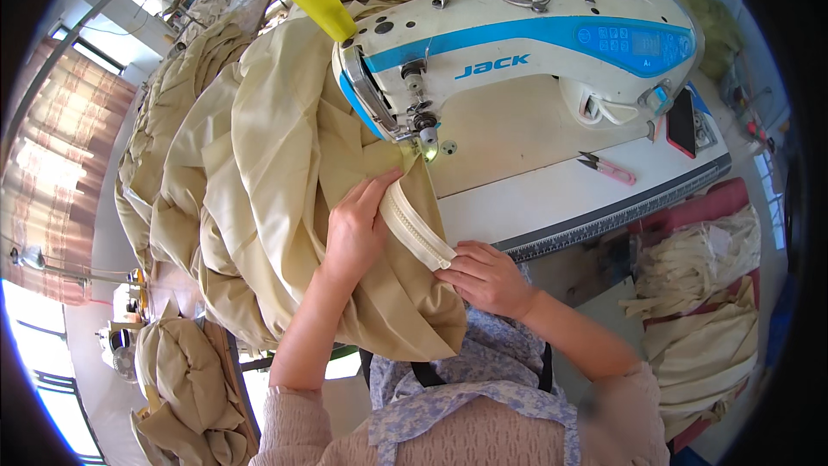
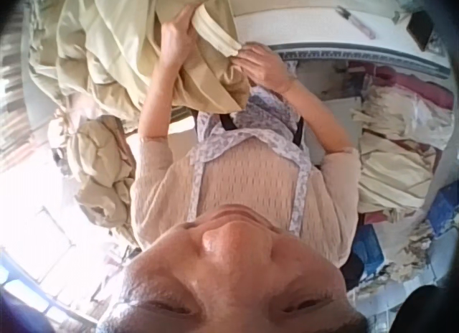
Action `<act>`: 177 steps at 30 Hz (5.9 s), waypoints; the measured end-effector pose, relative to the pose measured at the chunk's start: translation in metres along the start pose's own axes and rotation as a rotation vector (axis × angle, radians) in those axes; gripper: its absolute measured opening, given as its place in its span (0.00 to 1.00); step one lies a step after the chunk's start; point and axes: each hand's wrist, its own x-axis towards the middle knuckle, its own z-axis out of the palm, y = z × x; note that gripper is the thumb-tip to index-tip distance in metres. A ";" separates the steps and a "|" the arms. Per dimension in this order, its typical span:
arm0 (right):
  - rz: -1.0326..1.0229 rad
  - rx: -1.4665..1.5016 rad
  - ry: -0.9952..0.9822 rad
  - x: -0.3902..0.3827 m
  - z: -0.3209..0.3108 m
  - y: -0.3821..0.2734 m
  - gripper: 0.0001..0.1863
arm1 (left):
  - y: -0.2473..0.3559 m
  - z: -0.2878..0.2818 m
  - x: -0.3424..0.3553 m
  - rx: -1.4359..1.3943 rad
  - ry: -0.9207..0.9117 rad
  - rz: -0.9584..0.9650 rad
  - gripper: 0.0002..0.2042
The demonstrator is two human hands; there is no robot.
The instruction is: The person sews a zipper onto a large beige fabric item using a sewing machine. They align the zipper, guide the fabric under the needle, and trim threads with scissors. The person repeats this process on multiple sections of the item.
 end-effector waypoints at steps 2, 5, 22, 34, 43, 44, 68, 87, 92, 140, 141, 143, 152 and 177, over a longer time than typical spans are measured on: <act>-0.041 0.034 0.015 0.000 -0.002 0.004 0.16 | 0.003 0.010 0.000 0.102 0.011 0.149 0.19; -0.066 0.067 0.063 0.004 0.003 0.005 0.16 | -0.003 0.039 -0.021 0.309 -0.025 0.373 0.16; 0.053 0.359 -0.014 0.002 -0.001 0.014 0.16 | -0.018 0.039 -0.012 0.342 -0.117 0.424 0.17; 0.036 0.247 -0.121 0.018 -0.012 0.006 0.15 | -0.034 0.040 -0.009 0.341 -0.049 0.530 0.20; 0.085 0.139 -0.129 0.050 -0.005 0.021 0.10 | -0.067 0.047 0.026 0.312 0.027 0.619 0.14; 0.096 0.127 -0.125 0.053 -0.004 0.023 0.09 | -0.072 0.046 0.030 0.319 0.033 0.634 0.14; -0.012 0.278 -0.131 0.025 -0.008 0.014 0.15 | -0.048 0.024 0.003 -0.017 -0.112 0.409 0.17; -0.012 0.129 -0.191 0.050 -0.007 0.022 0.11 | -0.083 0.035 0.022 0.200 -0.113 0.631 0.15; -0.020 0.154 -0.220 0.047 -0.007 0.014 0.10 | -0.091 0.032 0.031 0.247 -0.124 0.659 0.17; -0.007 0.085 -0.094 0.033 -0.006 0.014 0.12 | -0.046 0.029 -0.003 0.168 -0.142 0.520 0.13; -0.004 0.103 -0.098 0.034 -0.007 0.015 0.12 | -0.047 0.031 -0.003 0.172 -0.139 0.515 0.13; 0.004 0.138 -0.104 0.035 -0.009 0.017 0.11 | -0.043 0.030 -0.002 0.188 -0.113 0.523 0.13; -0.016 0.077 -0.129 0.033 -0.008 0.017 0.08 | -0.049 0.035 -0.002 0.197 -0.077 0.540 0.12; -0.022 -0.042 -0.172 0.060 -0.009 0.041 0.08 | -0.089 0.040 0.034 0.078 -0.051 0.517 0.12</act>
